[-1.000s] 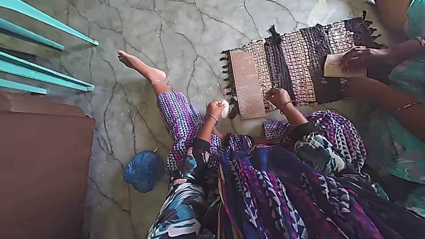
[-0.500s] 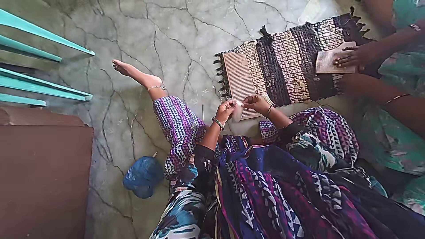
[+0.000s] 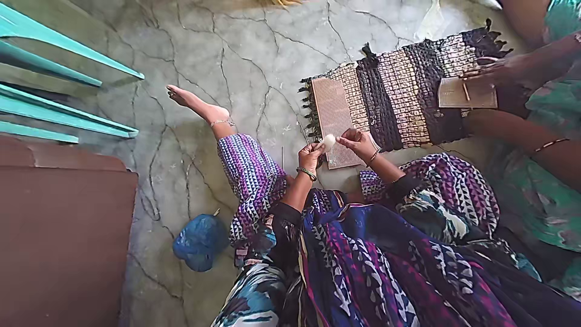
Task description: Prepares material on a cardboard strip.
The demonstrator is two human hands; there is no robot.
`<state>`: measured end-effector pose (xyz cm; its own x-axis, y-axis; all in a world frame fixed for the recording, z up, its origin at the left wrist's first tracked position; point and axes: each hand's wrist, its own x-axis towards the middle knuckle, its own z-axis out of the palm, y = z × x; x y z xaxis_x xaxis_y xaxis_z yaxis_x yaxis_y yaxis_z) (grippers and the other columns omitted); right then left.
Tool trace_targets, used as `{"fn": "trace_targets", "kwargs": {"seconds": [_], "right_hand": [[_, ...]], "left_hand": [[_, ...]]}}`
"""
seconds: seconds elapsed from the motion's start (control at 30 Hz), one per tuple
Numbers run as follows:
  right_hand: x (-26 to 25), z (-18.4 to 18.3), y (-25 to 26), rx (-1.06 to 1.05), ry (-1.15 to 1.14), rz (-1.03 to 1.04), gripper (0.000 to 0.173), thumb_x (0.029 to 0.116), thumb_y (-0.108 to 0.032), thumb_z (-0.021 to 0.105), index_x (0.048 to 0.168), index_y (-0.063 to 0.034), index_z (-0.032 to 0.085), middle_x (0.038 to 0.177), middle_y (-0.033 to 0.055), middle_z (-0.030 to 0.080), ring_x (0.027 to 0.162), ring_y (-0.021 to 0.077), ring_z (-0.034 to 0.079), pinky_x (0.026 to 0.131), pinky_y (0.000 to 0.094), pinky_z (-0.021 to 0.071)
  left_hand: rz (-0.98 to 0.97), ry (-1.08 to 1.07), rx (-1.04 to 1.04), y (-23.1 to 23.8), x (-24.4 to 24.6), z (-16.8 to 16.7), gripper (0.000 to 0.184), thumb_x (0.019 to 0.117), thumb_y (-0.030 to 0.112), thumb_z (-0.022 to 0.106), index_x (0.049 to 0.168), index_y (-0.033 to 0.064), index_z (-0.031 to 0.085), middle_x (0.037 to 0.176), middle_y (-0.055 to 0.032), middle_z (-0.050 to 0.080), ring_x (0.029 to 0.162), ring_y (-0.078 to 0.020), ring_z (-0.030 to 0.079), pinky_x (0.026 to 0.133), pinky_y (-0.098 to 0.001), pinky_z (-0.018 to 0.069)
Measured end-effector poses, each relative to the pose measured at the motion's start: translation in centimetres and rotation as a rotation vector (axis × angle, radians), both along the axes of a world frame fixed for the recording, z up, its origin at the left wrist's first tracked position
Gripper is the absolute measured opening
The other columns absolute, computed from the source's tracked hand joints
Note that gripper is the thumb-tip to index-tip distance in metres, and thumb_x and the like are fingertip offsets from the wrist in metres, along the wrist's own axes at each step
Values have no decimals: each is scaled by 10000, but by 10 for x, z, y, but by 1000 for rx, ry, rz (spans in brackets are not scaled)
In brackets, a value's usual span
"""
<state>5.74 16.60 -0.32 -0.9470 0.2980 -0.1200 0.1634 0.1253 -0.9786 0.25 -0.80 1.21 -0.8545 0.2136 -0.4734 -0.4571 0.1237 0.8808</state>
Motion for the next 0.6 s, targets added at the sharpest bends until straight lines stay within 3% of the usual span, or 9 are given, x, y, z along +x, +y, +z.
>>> {"fn": "trace_targets", "kwargs": {"seconds": [0.13,0.2,0.3,0.37,0.47,0.53,0.6], "right_hand": [[2,-1,-14,68,-29,67,267,932,-156,737,1004,91,665,840,139,672,713,163,600,726,378,515],[1,-6,-12,30,-34,8,193,952,-102,698,935,83,644,764,80,623,664,92,553,686,308,489],[-2,-3,8,-157,-71,-65,72,974,-27,641,931,30,645,720,-26,614,608,-17,528,606,182,460],[-1,4,23,-257,-140,-62,107,1000,-34,605,899,-16,637,692,-53,607,585,-14,521,564,178,431],[-1,7,32,-354,-210,-48,138,1042,-82,559,921,-54,619,743,-44,651,626,12,580,582,193,468],[-1,10,27,-373,-250,-30,149,1068,-144,535,1001,-46,624,820,-14,685,671,35,610,610,214,489],[-1,16,19,-377,-342,42,246,1084,-232,520,1169,-18,606,921,45,658,748,94,612,679,280,503]], "left_hand": [[-3,5,-5,9,8,4,55,963,30,694,981,-16,669,730,6,577,530,-14,402,490,-178,338],[8,-13,35,10,9,3,60,989,44,658,944,5,655,673,28,530,489,-9,358,460,-173,303],[37,-84,79,6,4,6,96,1025,76,613,958,19,649,632,47,478,448,0,311,424,-159,268],[34,-126,93,1,-1,10,102,1037,87,595,981,23,652,619,53,476,430,5,297,410,-152,260],[0,-166,115,-5,-6,10,127,1048,91,560,959,52,642,617,63,475,425,5,299,409,-149,272],[-21,-190,136,-5,-7,9,131,1059,86,534,986,51,637,625,58,484,426,5,310,408,-148,285],[-21,-187,134,-3,-5,10,112,1058,87,544,1006,44,634,634,53,493,425,8,309,406,-145,281]]}}
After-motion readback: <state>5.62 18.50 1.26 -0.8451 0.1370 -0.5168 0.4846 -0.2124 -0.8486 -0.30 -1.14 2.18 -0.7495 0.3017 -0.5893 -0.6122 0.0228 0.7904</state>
